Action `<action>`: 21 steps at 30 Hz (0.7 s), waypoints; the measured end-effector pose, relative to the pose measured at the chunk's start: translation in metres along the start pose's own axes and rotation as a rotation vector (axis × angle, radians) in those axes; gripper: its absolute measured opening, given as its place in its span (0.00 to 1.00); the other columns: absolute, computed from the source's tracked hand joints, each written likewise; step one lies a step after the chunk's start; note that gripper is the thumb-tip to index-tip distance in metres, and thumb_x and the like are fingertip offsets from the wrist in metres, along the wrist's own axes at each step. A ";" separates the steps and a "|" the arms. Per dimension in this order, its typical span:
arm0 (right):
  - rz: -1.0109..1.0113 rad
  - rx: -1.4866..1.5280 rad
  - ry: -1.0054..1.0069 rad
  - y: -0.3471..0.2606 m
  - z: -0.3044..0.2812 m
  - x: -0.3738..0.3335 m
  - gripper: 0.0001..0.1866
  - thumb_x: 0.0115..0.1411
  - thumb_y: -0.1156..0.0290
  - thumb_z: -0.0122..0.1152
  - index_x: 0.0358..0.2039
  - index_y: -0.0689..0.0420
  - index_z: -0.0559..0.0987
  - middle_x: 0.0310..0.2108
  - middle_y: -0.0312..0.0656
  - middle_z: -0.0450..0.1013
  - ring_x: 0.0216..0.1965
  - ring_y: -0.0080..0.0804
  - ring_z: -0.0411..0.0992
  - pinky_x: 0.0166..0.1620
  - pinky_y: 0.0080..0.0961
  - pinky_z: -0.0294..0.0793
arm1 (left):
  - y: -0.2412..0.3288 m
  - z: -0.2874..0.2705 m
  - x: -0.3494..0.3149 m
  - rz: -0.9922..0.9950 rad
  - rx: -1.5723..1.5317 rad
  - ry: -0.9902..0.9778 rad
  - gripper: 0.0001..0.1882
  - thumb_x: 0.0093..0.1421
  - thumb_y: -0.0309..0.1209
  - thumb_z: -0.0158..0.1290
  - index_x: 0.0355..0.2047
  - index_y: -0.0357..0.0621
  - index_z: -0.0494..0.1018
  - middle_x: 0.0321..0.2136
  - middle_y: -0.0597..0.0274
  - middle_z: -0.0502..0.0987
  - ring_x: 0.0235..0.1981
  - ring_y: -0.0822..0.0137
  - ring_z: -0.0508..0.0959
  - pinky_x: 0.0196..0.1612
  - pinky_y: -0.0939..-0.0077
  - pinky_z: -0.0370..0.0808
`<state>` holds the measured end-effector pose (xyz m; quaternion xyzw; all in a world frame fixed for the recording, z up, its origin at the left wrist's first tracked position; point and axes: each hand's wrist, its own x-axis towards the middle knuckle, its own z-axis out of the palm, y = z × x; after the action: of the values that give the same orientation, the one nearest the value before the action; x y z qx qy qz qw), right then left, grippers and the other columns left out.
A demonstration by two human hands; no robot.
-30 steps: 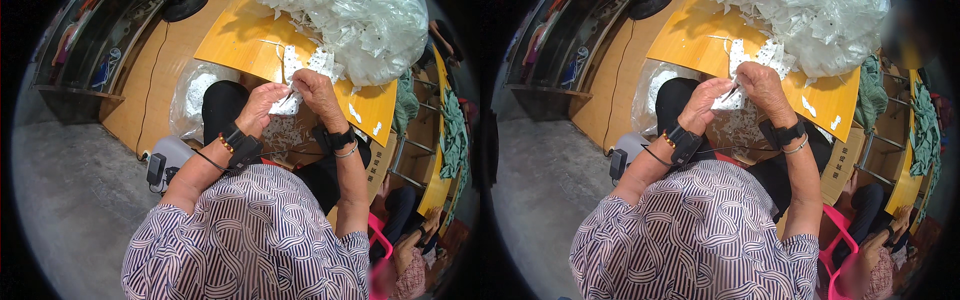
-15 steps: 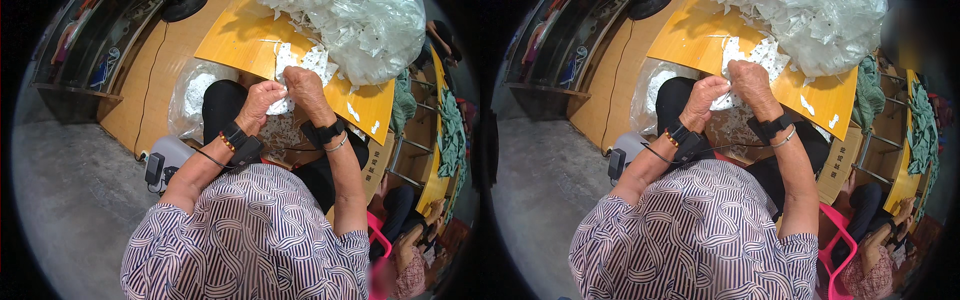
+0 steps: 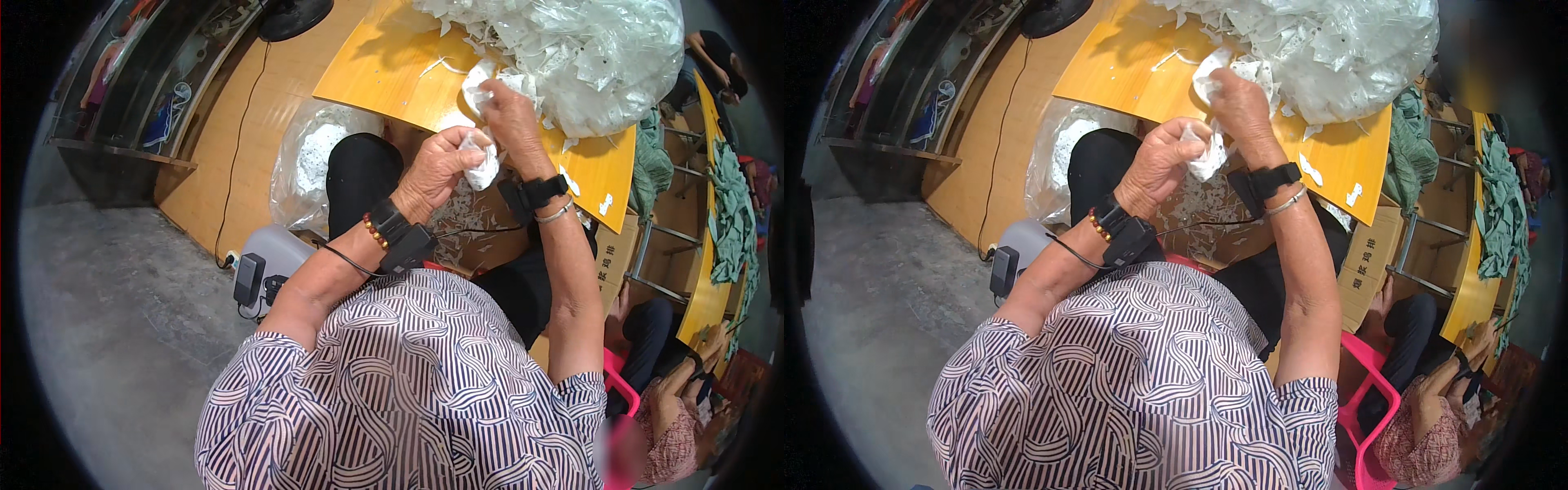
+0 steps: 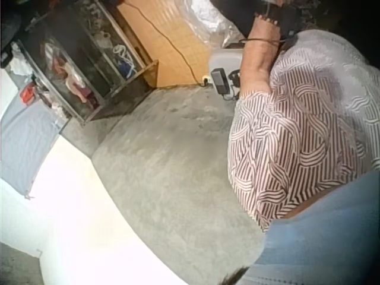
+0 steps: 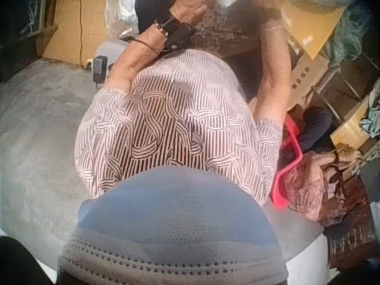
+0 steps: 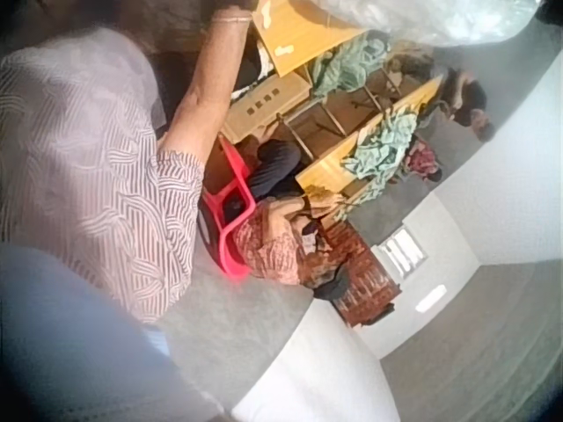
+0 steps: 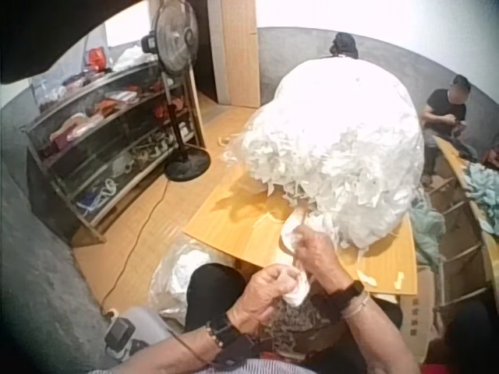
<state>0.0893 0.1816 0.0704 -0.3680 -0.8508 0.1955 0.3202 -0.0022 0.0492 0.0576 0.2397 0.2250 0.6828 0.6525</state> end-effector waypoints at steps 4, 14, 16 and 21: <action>0.180 0.421 0.128 0.004 -0.023 -0.005 0.15 0.47 0.73 0.55 0.38 0.56 0.74 0.22 0.43 0.73 0.20 0.31 0.71 0.26 0.27 0.70 | -0.009 -0.011 -0.008 0.062 -0.088 0.169 0.16 0.47 0.18 0.53 0.39 0.36 0.69 0.31 0.60 0.74 0.34 0.69 0.74 0.42 0.76 0.71; -0.216 -0.169 -0.098 -0.010 -0.027 -0.033 0.04 0.47 0.74 0.54 0.26 0.54 0.76 0.23 0.43 0.69 0.27 0.42 0.71 0.29 0.34 0.70 | -0.007 -0.052 -0.021 0.076 -0.093 0.378 0.17 0.45 0.14 0.47 0.38 0.33 0.67 0.28 0.56 0.73 0.30 0.66 0.75 0.39 0.73 0.73; -0.183 -0.355 -0.134 0.004 -0.024 -0.032 0.04 0.50 0.71 0.55 0.27 0.53 0.75 0.23 0.43 0.66 0.29 0.46 0.69 0.30 0.37 0.69 | -0.001 -0.051 -0.019 0.053 -0.202 0.412 0.16 0.46 0.14 0.45 0.37 0.32 0.67 0.29 0.53 0.73 0.31 0.63 0.74 0.41 0.68 0.73; -0.149 -0.354 -0.137 0.004 -0.024 -0.031 0.04 0.50 0.69 0.55 0.27 0.52 0.76 0.24 0.41 0.67 0.29 0.44 0.69 0.30 0.37 0.68 | 0.004 -0.048 -0.008 -0.014 -0.262 0.474 0.11 0.49 0.17 0.46 0.35 0.31 0.69 0.30 0.54 0.73 0.32 0.62 0.75 0.42 0.66 0.73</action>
<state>0.1240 0.1633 0.0735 -0.3405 -0.9165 0.0432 0.2055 -0.0351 0.0416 0.0226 -0.0149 0.2832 0.7385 0.6117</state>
